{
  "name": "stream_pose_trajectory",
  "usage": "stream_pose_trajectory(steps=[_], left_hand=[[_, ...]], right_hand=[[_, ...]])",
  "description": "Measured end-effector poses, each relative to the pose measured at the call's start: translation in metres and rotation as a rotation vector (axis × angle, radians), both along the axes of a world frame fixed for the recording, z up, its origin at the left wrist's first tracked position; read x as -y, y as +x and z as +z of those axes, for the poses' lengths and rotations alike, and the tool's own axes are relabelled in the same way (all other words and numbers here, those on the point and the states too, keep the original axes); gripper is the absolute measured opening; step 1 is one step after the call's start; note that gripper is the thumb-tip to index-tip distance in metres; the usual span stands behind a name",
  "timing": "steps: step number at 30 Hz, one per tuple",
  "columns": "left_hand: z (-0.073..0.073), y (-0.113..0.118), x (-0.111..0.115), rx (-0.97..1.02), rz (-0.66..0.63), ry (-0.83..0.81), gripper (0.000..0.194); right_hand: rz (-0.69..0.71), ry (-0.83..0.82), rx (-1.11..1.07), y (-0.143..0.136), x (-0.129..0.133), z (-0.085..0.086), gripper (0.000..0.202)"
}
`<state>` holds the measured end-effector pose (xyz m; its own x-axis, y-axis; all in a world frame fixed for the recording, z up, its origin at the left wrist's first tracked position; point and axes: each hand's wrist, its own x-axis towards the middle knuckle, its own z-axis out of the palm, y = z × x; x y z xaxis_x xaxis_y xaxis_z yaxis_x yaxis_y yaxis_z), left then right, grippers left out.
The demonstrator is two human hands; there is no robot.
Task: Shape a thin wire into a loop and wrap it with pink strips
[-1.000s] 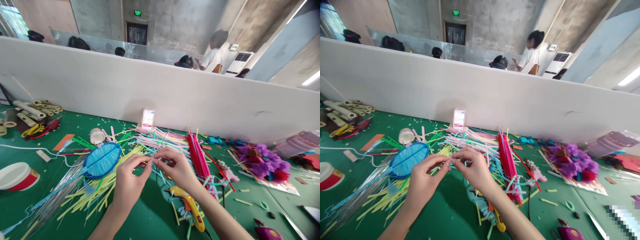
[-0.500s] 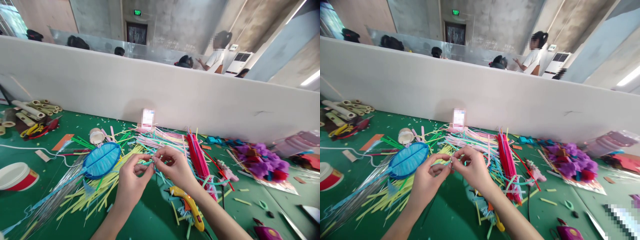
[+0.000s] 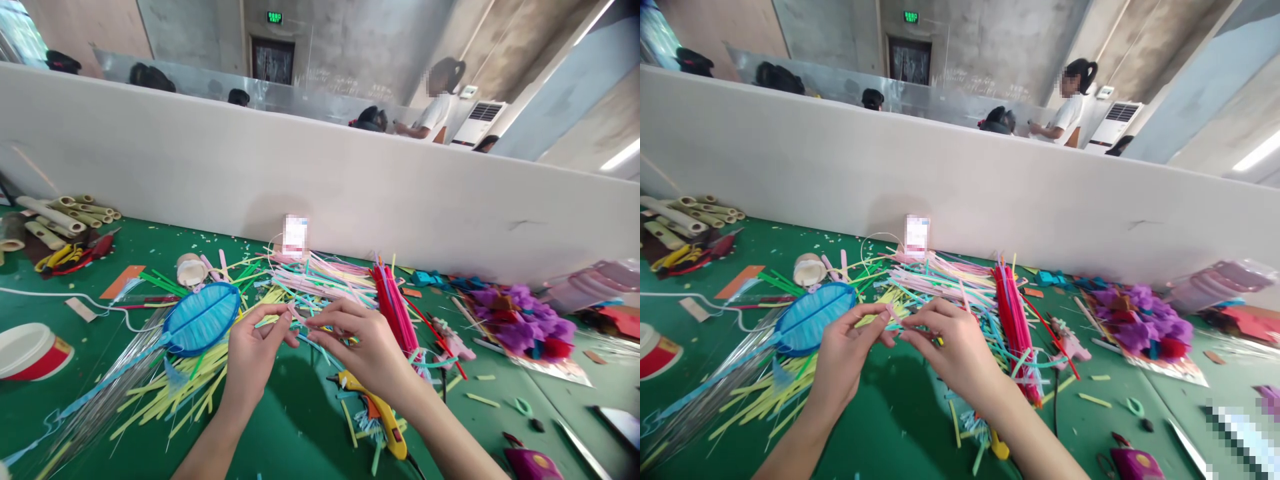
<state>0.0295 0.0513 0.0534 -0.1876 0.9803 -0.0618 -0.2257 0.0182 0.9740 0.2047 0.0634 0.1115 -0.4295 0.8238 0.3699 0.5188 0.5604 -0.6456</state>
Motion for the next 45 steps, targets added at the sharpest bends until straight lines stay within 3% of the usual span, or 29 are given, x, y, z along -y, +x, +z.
stream_pose_trajectory(steps=[9, 24, 27, 30, 33, 35, 38, 40, 42, 45], left_hand=[[0.003, 0.005, -0.004, 0.218, 0.028, -0.022, 0.022], [0.000, 0.010, -0.006, 0.081, 0.074, 0.027, 0.022], [0.000, 0.009, -0.008, 0.080, 0.103, 0.031, 0.022], [0.000, 0.006, -0.012, 0.200, 0.108, -0.025, 0.026], [-0.002, 0.002, -0.015, 0.339, 0.084, -0.085, 0.029], [-0.004, 0.001, -0.015, 0.382, 0.068, -0.106, 0.030], [-0.006, 0.004, -0.015, 0.413, 0.049, -0.103, 0.029], [-0.006, 0.006, -0.014, 0.420, 0.035, -0.091, 0.028], [-0.007, 0.006, -0.012, 0.422, 0.009, -0.098, 0.027], [-0.008, 0.004, -0.010, 0.438, -0.025, -0.144, 0.028]], right_hand=[[-0.080, 0.247, 0.064, 0.000, -0.008, -0.014, 0.013], [-0.094, 0.351, 0.206, 0.006, -0.005, -0.023, 0.011], [-0.172, 0.531, 0.385, 0.021, -0.005, -0.027, 0.011], [-0.361, 0.687, 0.596, 0.041, -0.007, -0.029, 0.016], [-0.463, 0.777, 0.544, 0.055, -0.002, -0.025, 0.022], [-0.356, 0.830, 0.412, 0.056, 0.008, -0.018, 0.033], [0.003, 0.830, 0.288, 0.045, 0.026, -0.006, 0.043], [0.159, 0.822, 0.231, 0.034, 0.031, -0.001, 0.043], [0.193, 0.797, 0.176, 0.026, 0.026, 0.000, 0.042], [0.137, 0.714, 0.128, 0.021, 0.008, -0.004, 0.047]])
